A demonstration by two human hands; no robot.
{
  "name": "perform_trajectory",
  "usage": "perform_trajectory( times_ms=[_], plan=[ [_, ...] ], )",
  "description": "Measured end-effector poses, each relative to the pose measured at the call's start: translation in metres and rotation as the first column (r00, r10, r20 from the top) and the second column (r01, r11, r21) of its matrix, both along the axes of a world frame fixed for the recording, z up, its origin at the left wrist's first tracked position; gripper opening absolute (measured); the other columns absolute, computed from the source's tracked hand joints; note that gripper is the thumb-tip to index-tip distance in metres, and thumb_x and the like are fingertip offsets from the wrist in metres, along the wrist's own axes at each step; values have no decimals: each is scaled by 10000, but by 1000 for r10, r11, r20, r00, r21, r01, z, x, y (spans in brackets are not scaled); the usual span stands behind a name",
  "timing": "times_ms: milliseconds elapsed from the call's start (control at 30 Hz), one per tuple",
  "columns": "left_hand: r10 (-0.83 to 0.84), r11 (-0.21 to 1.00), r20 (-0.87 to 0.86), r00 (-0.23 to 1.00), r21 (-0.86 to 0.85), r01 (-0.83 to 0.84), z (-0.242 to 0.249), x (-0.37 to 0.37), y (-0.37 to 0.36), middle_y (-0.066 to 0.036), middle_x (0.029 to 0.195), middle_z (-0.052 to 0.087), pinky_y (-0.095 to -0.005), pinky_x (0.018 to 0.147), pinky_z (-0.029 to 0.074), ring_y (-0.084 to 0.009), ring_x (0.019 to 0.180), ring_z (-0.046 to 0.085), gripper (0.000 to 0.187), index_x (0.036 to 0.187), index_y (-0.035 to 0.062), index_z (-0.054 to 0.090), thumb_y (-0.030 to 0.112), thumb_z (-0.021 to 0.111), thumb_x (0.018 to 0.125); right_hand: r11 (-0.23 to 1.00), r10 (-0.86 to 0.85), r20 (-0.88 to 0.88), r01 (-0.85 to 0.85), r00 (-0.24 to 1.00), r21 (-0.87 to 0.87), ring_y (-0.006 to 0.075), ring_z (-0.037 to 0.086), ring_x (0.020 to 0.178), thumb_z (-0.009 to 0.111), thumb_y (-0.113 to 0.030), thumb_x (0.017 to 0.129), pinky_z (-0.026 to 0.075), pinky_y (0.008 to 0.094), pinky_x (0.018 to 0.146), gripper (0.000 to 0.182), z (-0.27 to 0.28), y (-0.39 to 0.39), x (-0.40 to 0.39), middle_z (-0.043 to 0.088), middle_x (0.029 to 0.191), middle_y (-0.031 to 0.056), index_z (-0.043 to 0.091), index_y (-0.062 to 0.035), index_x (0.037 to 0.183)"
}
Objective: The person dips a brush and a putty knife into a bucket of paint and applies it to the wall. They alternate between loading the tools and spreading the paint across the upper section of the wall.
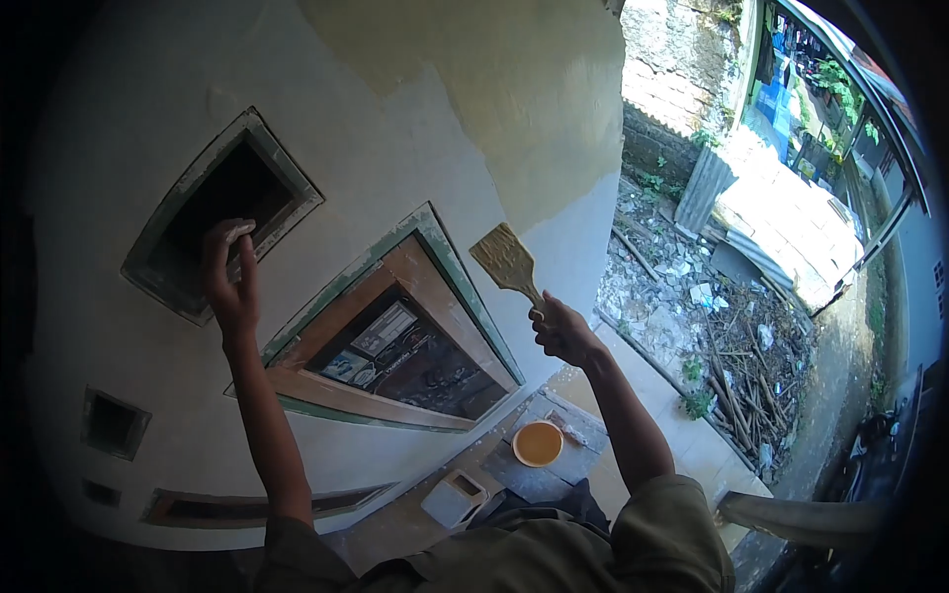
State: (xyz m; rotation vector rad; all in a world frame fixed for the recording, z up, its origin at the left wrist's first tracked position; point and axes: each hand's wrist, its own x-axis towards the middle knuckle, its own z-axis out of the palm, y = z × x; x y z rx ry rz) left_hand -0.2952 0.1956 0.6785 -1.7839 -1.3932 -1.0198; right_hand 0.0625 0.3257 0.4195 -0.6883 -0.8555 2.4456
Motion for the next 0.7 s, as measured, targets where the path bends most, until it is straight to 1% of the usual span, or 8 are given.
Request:
perform_trajectory(
  times_ms=[133, 267, 300, 367, 400, 500, 600, 700],
  plan=[
    [-267, 925, 443, 856, -131, 356, -113, 47, -35, -114, 913, 613, -359, 790, 474, -240, 877, 602, 195, 939, -3, 582, 161, 482, 901, 998, -42, 235, 54, 971, -42, 40, 224, 451, 410, -531, 942, 172, 217, 381, 435, -81, -55, 45, 258, 586, -80, 457, -126, 789],
    [204, 626, 807, 555, -543, 559, -279, 106, -45, -119, 891, 620, -327, 772, 467, -220, 837, 606, 170, 955, -7, 581, 137, 563, 866, 998, -33, 634, -2, 773, 55, 60, 242, 413, 367, -504, 966, 209, 243, 366, 478, -160, -98, 60, 274, 528, -64, 414, -121, 684],
    [214, 589, 784, 583, -579, 563, -337, 111, -50, -126, 883, 619, -339, 756, 470, -231, 824, 607, 183, 959, -9, 580, 149, 569, 868, 992, -33, 810, -81, 585, 98, 83, 305, 399, 348, -507, 968, 268, 264, 364, 534, -188, -106, 57, 325, 514, -37, 475, -73, 684],
    [370, 439, 733, 571, -679, 588, -422, 128, -72, -168, 931, 620, -370, 781, 476, -288, 867, 618, 258, 1030, -8, 562, 163, 601, 840, 867, -78, 947, -448, 310, 218, 280, 567, 541, 365, -442, 965, 447, 403, 511, 555, -233, -118, 56, 583, 638, 153, 591, 47, 827],
    [385, 425, 733, 561, -680, 597, -461, 137, -84, -168, 931, 620, -370, 781, 476, -288, 867, 618, 258, 1030, -8, 562, 163, 601, 840, 714, -186, 954, -635, 236, 296, 358, 638, 647, 367, -410, 962, 491, 450, 597, 551, -257, -127, 55, 645, 728, 229, 611, 75, 872],
    [474, 261, 637, 607, -761, 595, -550, 157, -119, -192, 996, 623, -370, 807, 481, -314, 898, 625, 334, 1087, -10, 554, 170, 617, 813, 651, -124, 965, -715, 231, 255, 427, 627, 834, 385, -331, 942, 492, 483, 736, 472, -290, -141, 37, 637, 862, 280, 636, 60, 857],
    [585, 220, 603, 543, -762, 609, -605, 176, -138, -208, 1057, 616, -370, 816, 485, -319, 891, 635, 397, 1135, -20, 542, 163, 619, 791, 526, -72, 986, -834, 152, 167, 398, 645, 829, 402, -284, 924, 512, 471, 729, 420, -341, -148, 22, 656, 872, 245, 663, 27, 821],
    [826, 132, 461, 325, -719, 682, -631, 192, -142, -201, 1073, 615, -350, 709, 516, -263, 847, 651, 456, 1186, -37, 511, 124, 613, 772, 439, -87, 993, -891, 85, 114, 314, 675, 825, 473, -226, 881, 533, 417, 680, 297, -372, -153, 4, 679, 915, 185, 698, -36, 841]
  ],
)
